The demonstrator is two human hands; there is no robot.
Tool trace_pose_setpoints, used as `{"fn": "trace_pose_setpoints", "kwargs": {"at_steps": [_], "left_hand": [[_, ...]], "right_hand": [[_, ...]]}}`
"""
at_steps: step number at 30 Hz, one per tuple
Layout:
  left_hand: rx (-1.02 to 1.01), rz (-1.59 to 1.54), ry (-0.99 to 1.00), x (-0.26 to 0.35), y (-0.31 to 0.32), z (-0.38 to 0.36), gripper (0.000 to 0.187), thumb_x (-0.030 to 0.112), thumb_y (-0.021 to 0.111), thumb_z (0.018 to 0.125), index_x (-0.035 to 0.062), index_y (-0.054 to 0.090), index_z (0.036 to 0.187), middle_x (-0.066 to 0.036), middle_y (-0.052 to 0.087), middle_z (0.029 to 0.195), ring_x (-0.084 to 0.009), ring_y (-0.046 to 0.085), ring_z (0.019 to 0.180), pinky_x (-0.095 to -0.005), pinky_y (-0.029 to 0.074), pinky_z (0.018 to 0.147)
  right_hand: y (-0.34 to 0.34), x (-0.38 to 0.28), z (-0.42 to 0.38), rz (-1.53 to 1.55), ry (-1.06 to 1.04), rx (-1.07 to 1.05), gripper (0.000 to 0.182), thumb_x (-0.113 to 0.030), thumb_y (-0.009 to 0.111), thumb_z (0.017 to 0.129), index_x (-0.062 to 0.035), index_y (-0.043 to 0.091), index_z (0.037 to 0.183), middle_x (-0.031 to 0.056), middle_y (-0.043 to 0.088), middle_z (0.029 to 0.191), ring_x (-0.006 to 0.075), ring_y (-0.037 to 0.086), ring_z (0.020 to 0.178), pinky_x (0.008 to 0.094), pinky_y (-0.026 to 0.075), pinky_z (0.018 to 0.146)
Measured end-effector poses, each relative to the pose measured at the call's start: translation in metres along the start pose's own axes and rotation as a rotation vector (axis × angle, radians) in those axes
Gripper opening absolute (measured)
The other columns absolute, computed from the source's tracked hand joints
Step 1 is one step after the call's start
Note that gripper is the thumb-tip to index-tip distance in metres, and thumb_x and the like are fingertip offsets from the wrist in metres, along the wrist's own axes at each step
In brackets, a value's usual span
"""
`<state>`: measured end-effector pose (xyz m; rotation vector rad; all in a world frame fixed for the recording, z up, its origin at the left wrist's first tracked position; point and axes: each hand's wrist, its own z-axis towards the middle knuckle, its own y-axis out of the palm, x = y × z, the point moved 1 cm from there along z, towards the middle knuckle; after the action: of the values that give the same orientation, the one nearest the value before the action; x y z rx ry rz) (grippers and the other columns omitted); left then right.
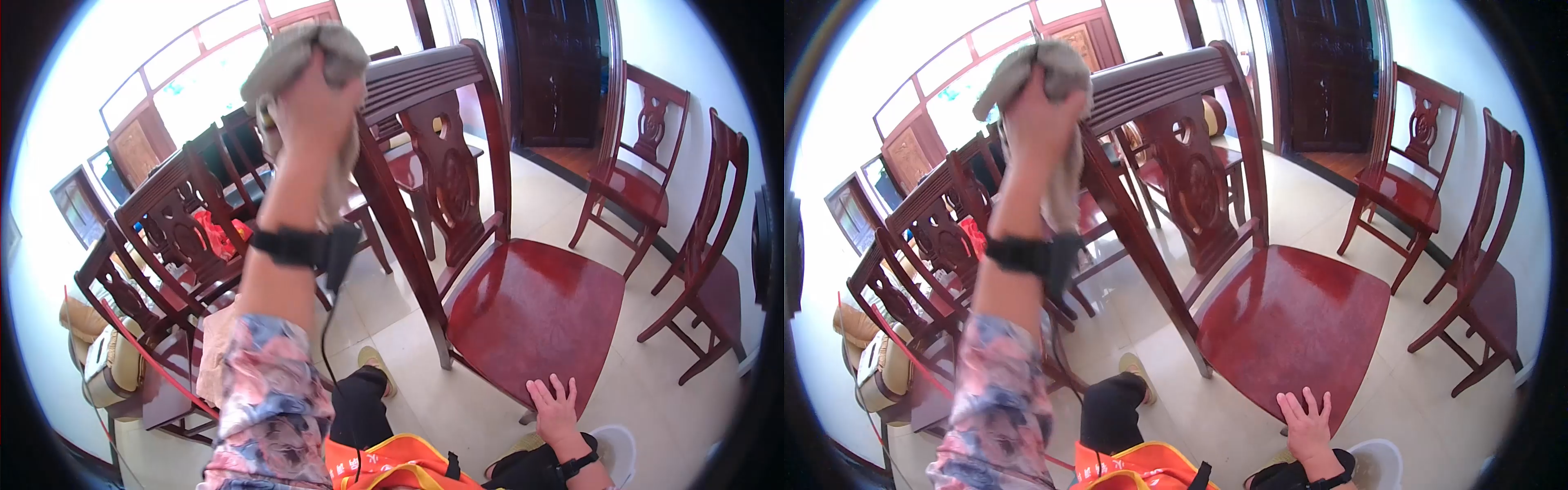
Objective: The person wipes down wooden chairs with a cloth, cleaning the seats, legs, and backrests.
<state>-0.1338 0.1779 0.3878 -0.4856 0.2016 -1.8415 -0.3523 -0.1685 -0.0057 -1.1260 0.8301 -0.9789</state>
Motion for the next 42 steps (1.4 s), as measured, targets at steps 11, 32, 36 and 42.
{"fn": "trace_pose_setpoints", "kwargs": {"at_steps": [11, 32, 36, 42], "left_hand": [[-0.509, -1.489, -0.628, -0.077, 0.014, -0.022, 0.048, 0.047, 0.044, 0.091, 0.0049, 0.059, 0.108, -0.008, 0.064, 0.094, -0.0205, 0.065, 0.081, -0.0339, 0.054, 0.069], [0.116, -0.295, 0.033, -0.036, -0.042, 0.005, 0.030, 0.030, 0.052, 0.087, 0.0056, 0.062, 0.102, -0.010, 0.060, 0.074, -0.0176, 0.054, 0.065, -0.0319, 0.044, 0.069], [-0.301, -0.826, -0.481, -0.064, 0.030, 0.041, 0.033, 0.028, 0.049, 0.089, 0.0025, 0.062, 0.103, -0.005, 0.061, 0.084, -0.0144, 0.056, 0.078, -0.0282, 0.043, 0.074], [-0.053, -0.918, -0.385, -0.072, 0.027, 0.031, 0.021, 0.016, 0.049, 0.081, 0.0002, 0.062, 0.077, -0.003, 0.055, 0.068, -0.0108, 0.051, 0.058, -0.0235, 0.040, 0.055]], "right_hand": [[-0.002, -0.003, 0.001, 0.007, 0.038, 0.031, 0.056, -0.006, 0.052, 0.072, -0.0170, 0.050, 0.127, -0.0005, 0.052, 0.122, 0.0308, 0.037, 0.121, 0.0618, 0.018, 0.103], [-0.217, -0.078, 0.267, 1.927, -0.202, 0.403, 0.044, -0.012, 0.055, 0.087, -0.0003, 0.041, 0.127, 0.0119, 0.054, 0.118, 0.0207, 0.058, 0.102, 0.0312, 0.048, 0.088], [-0.268, -0.131, 0.377, 1.438, -0.483, 0.829, 0.036, -0.023, 0.053, 0.088, -0.0025, 0.051, 0.118, 0.0111, 0.056, 0.116, 0.0243, 0.054, 0.105, 0.0387, 0.042, 0.090], [-0.248, -0.118, 0.527, 0.624, -0.219, 1.030, 0.034, -0.036, 0.053, 0.082, -0.0099, 0.058, 0.104, 0.0193, 0.057, 0.102, 0.0368, 0.050, 0.097, 0.0562, 0.032, 0.084]]}}
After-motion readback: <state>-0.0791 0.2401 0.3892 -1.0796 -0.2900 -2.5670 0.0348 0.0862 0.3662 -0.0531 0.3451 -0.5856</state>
